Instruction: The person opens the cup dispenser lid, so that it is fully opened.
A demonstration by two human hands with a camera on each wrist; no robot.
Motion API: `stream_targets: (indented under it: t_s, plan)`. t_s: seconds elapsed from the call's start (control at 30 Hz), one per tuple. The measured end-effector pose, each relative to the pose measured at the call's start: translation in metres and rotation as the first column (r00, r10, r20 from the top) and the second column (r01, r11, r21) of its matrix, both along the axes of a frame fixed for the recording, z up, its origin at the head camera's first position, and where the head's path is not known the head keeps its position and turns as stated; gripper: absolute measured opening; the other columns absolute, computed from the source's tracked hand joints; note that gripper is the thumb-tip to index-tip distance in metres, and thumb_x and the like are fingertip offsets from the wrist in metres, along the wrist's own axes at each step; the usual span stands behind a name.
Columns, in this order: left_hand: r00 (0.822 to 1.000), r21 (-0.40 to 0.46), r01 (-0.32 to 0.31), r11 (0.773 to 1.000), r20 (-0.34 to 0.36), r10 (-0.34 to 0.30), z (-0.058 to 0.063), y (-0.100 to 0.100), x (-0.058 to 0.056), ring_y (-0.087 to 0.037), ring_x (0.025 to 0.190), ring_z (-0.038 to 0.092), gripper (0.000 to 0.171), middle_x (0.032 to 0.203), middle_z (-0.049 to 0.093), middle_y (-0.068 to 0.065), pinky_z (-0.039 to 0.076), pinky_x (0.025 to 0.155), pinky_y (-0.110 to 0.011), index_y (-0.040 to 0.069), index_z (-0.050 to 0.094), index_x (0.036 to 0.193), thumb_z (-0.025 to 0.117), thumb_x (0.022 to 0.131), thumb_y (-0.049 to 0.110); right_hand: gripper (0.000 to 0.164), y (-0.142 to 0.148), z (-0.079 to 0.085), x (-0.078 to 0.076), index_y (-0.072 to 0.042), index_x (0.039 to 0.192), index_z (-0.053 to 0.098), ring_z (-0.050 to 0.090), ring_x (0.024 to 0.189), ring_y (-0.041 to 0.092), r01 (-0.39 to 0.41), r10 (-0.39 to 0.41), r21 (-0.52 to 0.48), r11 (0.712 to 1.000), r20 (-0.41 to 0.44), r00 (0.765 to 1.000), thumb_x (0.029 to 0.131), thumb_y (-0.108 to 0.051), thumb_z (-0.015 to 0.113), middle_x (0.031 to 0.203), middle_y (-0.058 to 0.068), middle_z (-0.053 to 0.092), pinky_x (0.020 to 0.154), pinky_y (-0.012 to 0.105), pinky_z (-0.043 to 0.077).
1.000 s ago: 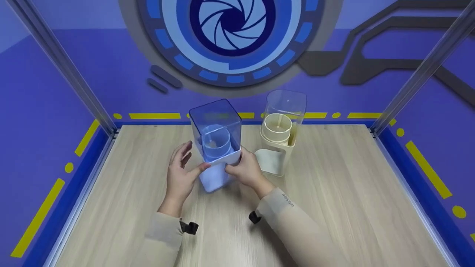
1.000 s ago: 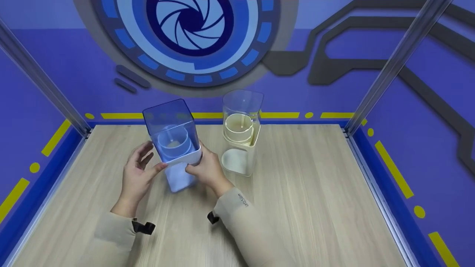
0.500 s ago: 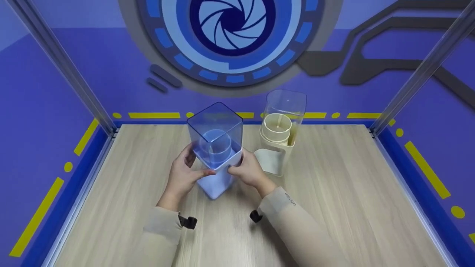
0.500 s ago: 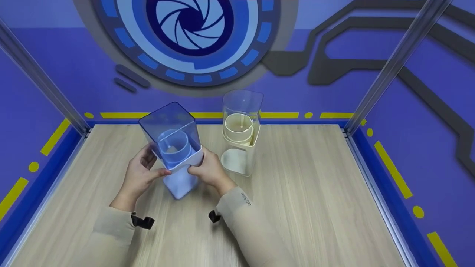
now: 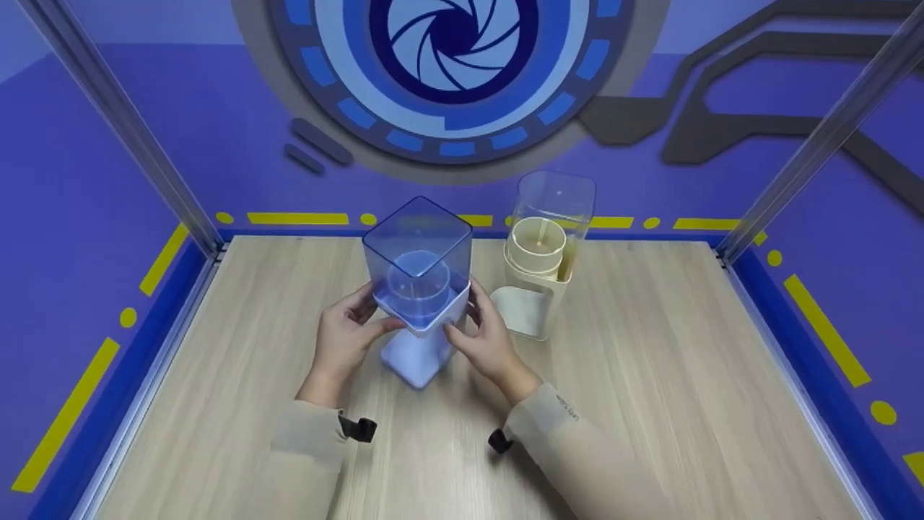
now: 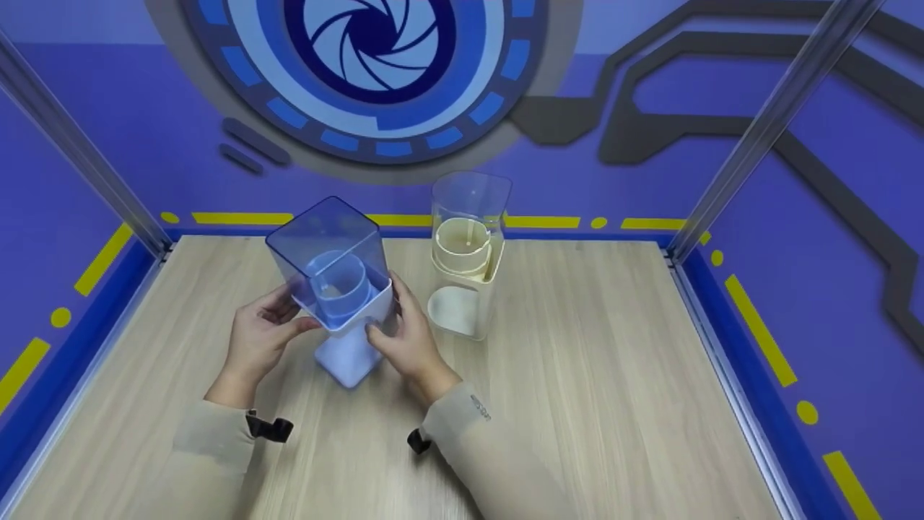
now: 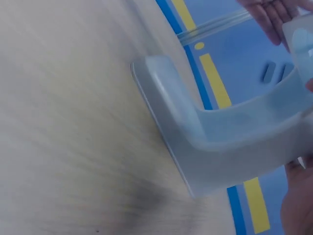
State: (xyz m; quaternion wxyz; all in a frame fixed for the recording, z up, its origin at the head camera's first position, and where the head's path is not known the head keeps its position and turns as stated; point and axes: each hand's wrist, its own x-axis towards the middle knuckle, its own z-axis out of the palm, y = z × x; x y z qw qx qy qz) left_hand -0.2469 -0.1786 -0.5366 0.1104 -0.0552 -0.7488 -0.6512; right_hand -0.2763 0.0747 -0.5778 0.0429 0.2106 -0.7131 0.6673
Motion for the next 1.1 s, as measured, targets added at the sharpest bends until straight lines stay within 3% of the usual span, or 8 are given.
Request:
stream_targets:
  t_s: [0.13, 0.23, 0.37, 0.47, 0.67, 0.8, 0.97, 1.1]
  plan:
    - [1.0, 0.005, -0.01, 1.0, 0.001, 0.01, 0.001, 0.001, 0.002, -0.035, 0.14, 0.074, 0.067, 0.149, 0.075, -0.018, 0.06, 0.117, -0.03, 0.003, 0.07, 0.152, 0.095, 0.09, 0.007, 0.1, 0.004, 0.009, 0.013, 0.007, 0.177, 0.018, 0.032, 0.171, 0.049, -0.018, 0.017, -0.05, 0.999, -0.016, 1.0, 0.1, -0.009, 0.079, 0.184, 0.029, 0.029, 0.144, 0.064, 0.024]
    - [1.0, 0.017, -0.007, 1.0, -0.004, 0.007, 0.002, 0.0, 0.005, -0.026, 0.13, 0.08, 0.06, 0.143, 0.078, -0.019, 0.066, 0.108, -0.028, 0.003, 0.072, 0.149, 0.092, 0.092, 0.004, 0.118, 0.001, 0.015, 0.019, 0.005, 0.179, 0.013, 0.021, 0.176, 0.047, -0.022, 0.019, -0.062, 0.998, -0.041, 0.999, 0.098, -0.037, 0.088, 0.188, 0.028, 0.02, 0.146, 0.063, 0.016]
    - [0.999, 0.018, 0.018, 1.0, -0.032, -0.018, 0.003, -0.002, 0.009, -0.01, 0.115, 0.082, 0.051, 0.135, 0.081, -0.021, 0.069, 0.098, -0.023, 0.003, 0.075, 0.145, 0.088, 0.095, 0.001, 0.156, -0.007, 0.022, 0.023, 0.0, 0.181, 0.007, 0.014, 0.177, 0.047, 0.021, -0.022, -0.023, 1.0, -0.05, 0.998, 0.077, -0.081, 0.091, 0.189, 0.027, 0.011, 0.146, 0.065, 0.014]
    - [0.998, 0.028, 0.047, 0.998, -0.048, -0.046, 0.003, -0.002, 0.012, -0.003, 0.114, 0.081, 0.047, 0.135, 0.08, -0.023, 0.069, 0.098, -0.022, 0.001, 0.075, 0.144, 0.084, 0.097, -0.002, 0.171, -0.011, 0.024, 0.024, -0.003, 0.182, 0.005, 0.012, 0.177, 0.048, 0.064, -0.063, 0.032, 0.997, -0.035, 0.997, 0.062, -0.095, 0.087, 0.19, 0.026, 0.007, 0.145, 0.069, 0.015]
    - [0.998, 0.045, 0.058, 0.997, -0.034, -0.057, 0.004, -0.002, 0.016, -0.002, 0.114, 0.081, 0.042, 0.135, 0.08, -0.024, 0.068, 0.1, -0.023, -0.001, 0.076, 0.139, 0.083, 0.098, -0.004, 0.177, -0.016, 0.024, 0.027, -0.002, 0.181, 0.006, 0.017, 0.176, 0.048, 0.128, -0.128, 0.075, 0.989, -0.005, 0.992, 0.056, -0.099, 0.086, 0.189, 0.026, 0.013, 0.144, 0.072, 0.017]
    - [0.999, 0.053, 0.048, 0.997, -0.024, -0.047, 0.003, -0.002, 0.017, -0.005, 0.113, 0.082, 0.043, 0.133, 0.082, -0.023, 0.07, 0.098, -0.025, 0.002, 0.08, 0.136, 0.088, 0.094, -0.004, 0.163, -0.018, 0.024, 0.025, 0.001, 0.18, 0.012, 0.029, 0.173, 0.045, 0.153, -0.153, 0.073, 0.985, -0.007, 0.988, 0.069, -0.087, 0.092, 0.185, 0.027, 0.028, 0.144, 0.068, 0.023]
    - [0.997, 0.062, 0.068, 0.996, -0.042, -0.065, 0.0, -0.002, 0.014, -0.004, 0.127, 0.076, 0.05, 0.143, 0.078, -0.016, 0.062, 0.113, -0.022, 0.001, 0.078, 0.139, 0.091, 0.091, -0.003, 0.142, -0.013, 0.024, 0.019, 0.005, 0.178, 0.016, 0.031, 0.172, 0.045, 0.126, -0.125, 0.059, 0.99, -0.016, 0.992, 0.081, -0.059, 0.098, 0.182, 0.028, 0.032, 0.144, 0.064, 0.024]
    - [0.984, 0.098, 0.143, 0.985, -0.116, -0.132, -0.006, -0.003, 0.011, -0.004, 0.136, 0.071, 0.053, 0.148, 0.074, -0.002, 0.057, 0.122, -0.023, -0.009, 0.069, 0.147, 0.083, 0.096, -0.01, 0.144, -0.006, 0.022, 0.013, 0.008, 0.177, 0.014, 0.028, 0.173, 0.047, 0.063, -0.063, 0.052, 0.997, -0.007, 0.998, 0.082, -0.063, 0.096, 0.184, 0.03, 0.026, 0.145, 0.062, 0.023]
